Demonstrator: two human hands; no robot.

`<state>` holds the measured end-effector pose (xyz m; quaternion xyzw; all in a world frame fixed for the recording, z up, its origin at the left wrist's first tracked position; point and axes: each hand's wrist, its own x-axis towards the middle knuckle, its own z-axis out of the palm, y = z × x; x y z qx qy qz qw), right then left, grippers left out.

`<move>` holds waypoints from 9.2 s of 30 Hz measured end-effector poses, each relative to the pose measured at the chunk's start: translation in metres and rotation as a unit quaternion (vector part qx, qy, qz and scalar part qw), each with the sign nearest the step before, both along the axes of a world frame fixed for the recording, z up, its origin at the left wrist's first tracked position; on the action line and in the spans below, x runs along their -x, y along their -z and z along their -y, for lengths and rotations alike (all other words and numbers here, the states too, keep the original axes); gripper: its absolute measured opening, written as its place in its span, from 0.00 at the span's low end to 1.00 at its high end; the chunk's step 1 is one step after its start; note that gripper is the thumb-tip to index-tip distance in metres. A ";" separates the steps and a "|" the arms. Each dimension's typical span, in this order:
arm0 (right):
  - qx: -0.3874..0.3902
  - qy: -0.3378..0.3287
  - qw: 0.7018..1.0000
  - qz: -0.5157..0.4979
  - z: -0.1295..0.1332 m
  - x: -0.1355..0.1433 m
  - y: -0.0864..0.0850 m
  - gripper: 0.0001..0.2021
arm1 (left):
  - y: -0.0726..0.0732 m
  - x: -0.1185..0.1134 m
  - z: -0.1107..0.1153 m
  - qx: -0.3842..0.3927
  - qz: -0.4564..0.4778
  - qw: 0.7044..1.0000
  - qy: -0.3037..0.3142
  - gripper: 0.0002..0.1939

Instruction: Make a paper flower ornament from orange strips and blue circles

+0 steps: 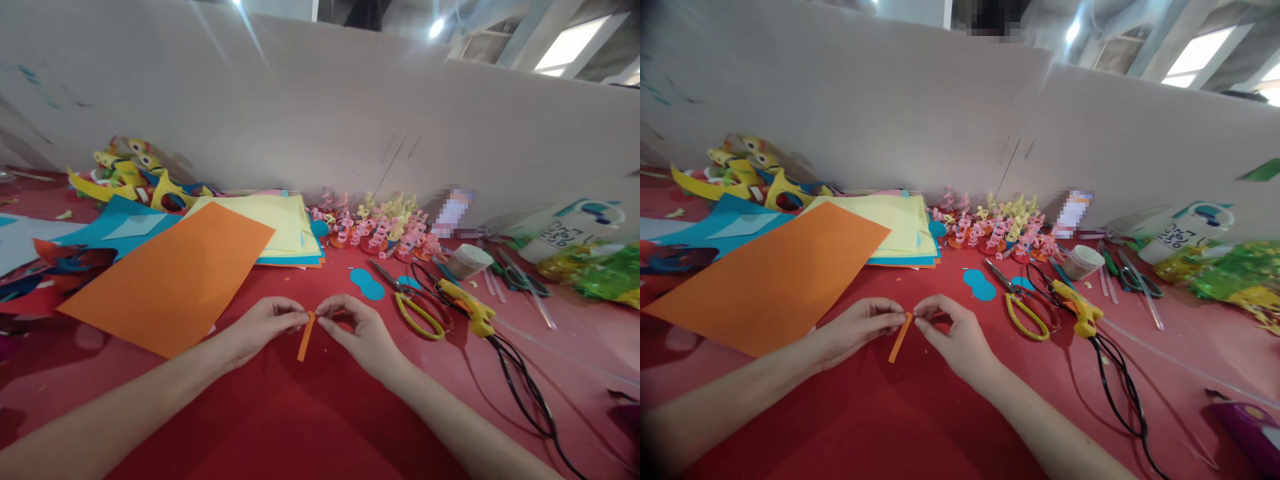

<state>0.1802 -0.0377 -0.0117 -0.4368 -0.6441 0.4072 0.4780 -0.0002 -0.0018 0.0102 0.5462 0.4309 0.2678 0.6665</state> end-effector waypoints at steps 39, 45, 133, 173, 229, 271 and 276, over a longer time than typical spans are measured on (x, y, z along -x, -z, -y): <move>0.131 -0.035 0.988 -0.075 -0.001 0.006 0.006 0.09 | 0.004 0.001 -0.003 -0.234 -0.112 0.964 0.053 0.05; 0.124 -0.010 0.991 -0.049 -0.001 0.007 0.004 0.09 | 0.001 -0.001 0.001 -0.252 -0.129 0.958 0.046 0.05; 0.119 0.011 0.979 -0.165 0.006 0.012 -0.006 0.07 | 0.009 -0.001 0.004 -0.035 0.066 0.997 0.009 0.05; 0.102 0.017 0.988 -0.117 0.006 0.011 -0.004 0.07 | 0.005 -0.003 0.006 -0.100 0.010 0.995 0.004 0.07; 0.131 0.058 0.987 -0.077 0.002 0.011 -0.003 0.08 | 0.001 -0.002 0.008 -0.239 -0.104 0.965 0.033 0.10; 0.082 0.021 0.996 0.019 -0.003 0.004 0.013 0.03 | 0.013 -0.002 0.008 -0.427 -0.172 0.887 0.044 0.08; 0.057 0.016 0.998 0.027 -0.002 0.004 0.013 0.05 | 0.014 -0.002 0.009 -0.419 -0.177 0.889 0.047 0.08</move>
